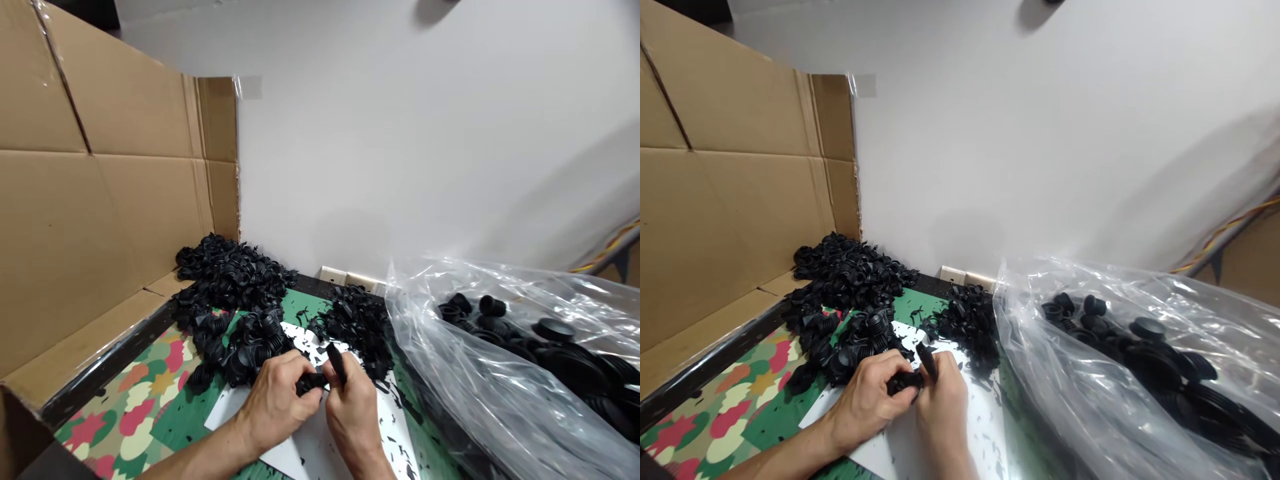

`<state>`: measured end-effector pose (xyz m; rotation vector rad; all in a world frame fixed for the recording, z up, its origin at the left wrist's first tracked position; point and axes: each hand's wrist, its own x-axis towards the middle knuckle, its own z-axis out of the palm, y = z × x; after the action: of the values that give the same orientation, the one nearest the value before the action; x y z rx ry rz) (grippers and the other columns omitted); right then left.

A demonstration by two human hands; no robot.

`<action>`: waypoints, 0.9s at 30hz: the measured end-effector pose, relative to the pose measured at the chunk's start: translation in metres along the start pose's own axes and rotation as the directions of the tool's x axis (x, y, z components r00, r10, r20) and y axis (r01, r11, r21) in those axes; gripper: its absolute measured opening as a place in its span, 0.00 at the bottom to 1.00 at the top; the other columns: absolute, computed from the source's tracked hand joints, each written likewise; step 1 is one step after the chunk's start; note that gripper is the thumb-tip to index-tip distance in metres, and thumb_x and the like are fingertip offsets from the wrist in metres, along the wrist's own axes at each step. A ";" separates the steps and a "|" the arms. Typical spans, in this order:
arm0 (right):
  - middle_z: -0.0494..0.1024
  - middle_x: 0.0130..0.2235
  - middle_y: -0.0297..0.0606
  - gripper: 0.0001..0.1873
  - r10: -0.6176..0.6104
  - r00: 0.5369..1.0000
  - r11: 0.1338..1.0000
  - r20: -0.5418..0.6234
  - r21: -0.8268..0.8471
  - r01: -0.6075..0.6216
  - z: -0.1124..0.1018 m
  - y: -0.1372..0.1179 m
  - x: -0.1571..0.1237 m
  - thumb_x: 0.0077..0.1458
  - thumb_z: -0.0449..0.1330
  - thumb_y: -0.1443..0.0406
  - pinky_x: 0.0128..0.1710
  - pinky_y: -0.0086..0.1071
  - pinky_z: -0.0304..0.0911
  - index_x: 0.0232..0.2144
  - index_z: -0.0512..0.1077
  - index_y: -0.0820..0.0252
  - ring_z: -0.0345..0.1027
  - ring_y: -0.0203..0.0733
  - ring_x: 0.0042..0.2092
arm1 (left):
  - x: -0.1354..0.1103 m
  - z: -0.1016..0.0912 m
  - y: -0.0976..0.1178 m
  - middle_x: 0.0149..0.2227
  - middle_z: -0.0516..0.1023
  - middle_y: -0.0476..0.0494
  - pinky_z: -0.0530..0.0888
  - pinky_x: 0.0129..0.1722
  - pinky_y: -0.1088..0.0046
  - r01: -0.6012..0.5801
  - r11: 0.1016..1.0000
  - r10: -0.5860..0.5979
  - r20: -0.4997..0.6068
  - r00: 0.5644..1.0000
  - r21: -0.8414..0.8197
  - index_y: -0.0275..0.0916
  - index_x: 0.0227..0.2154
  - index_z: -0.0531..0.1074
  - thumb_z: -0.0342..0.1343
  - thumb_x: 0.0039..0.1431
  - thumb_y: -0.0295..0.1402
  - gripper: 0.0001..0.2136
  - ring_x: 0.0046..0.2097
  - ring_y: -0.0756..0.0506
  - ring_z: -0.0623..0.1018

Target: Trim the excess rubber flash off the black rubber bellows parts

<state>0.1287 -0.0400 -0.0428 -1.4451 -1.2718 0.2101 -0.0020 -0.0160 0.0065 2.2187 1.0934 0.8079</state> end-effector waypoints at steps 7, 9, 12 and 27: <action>0.68 0.16 0.33 0.12 0.206 0.962 0.977 -0.177 -0.012 -0.211 -0.040 0.021 0.024 0.51 0.54 0.59 0.20 0.31 0.54 0.18 0.65 0.53 0.61 0.42 0.20 | -0.005 -0.010 -0.006 0.20 0.67 0.53 0.62 0.22 0.78 0.174 0.915 -0.205 -0.049 0.978 -0.364 0.37 0.21 0.71 0.58 0.42 0.25 0.02 0.23 0.51 0.66; 0.71 0.18 0.35 0.12 0.212 0.966 0.977 -0.150 -0.001 -0.215 -0.040 0.019 0.025 0.49 0.55 0.58 0.21 0.32 0.57 0.18 0.67 0.54 0.64 0.43 0.21 | -0.004 -0.014 -0.008 0.23 0.68 0.53 0.62 0.22 0.79 0.211 0.859 -0.248 -0.018 0.969 -0.467 0.37 0.24 0.72 0.60 0.40 0.25 0.05 0.23 0.52 0.66; 0.75 0.22 0.37 0.12 0.180 0.982 0.983 -0.053 0.039 -0.178 -0.032 0.010 0.021 0.48 0.55 0.57 0.25 0.33 0.62 0.21 0.72 0.56 0.68 0.45 0.25 | -0.002 -0.016 -0.009 0.27 0.70 0.52 0.63 0.22 0.80 0.190 0.830 -0.250 -0.045 0.967 -0.525 0.37 0.25 0.73 0.62 0.36 0.23 0.08 0.23 0.54 0.65; 0.70 0.27 0.33 0.05 -0.009 0.998 0.891 0.060 0.453 -0.020 0.006 -0.015 -0.007 0.48 0.59 0.69 0.28 0.28 0.64 0.23 0.73 0.56 0.67 0.39 0.29 | -0.004 -0.008 -0.011 0.31 0.75 0.47 0.65 0.29 0.76 0.194 0.819 -0.188 0.067 0.980 -0.540 0.38 0.32 0.78 0.67 0.38 0.25 0.14 0.31 0.47 0.72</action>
<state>0.1126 -0.0455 -0.0364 -1.0435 -1.1700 0.5242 -0.0154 -0.0120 0.0029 1.6045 0.9169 0.8856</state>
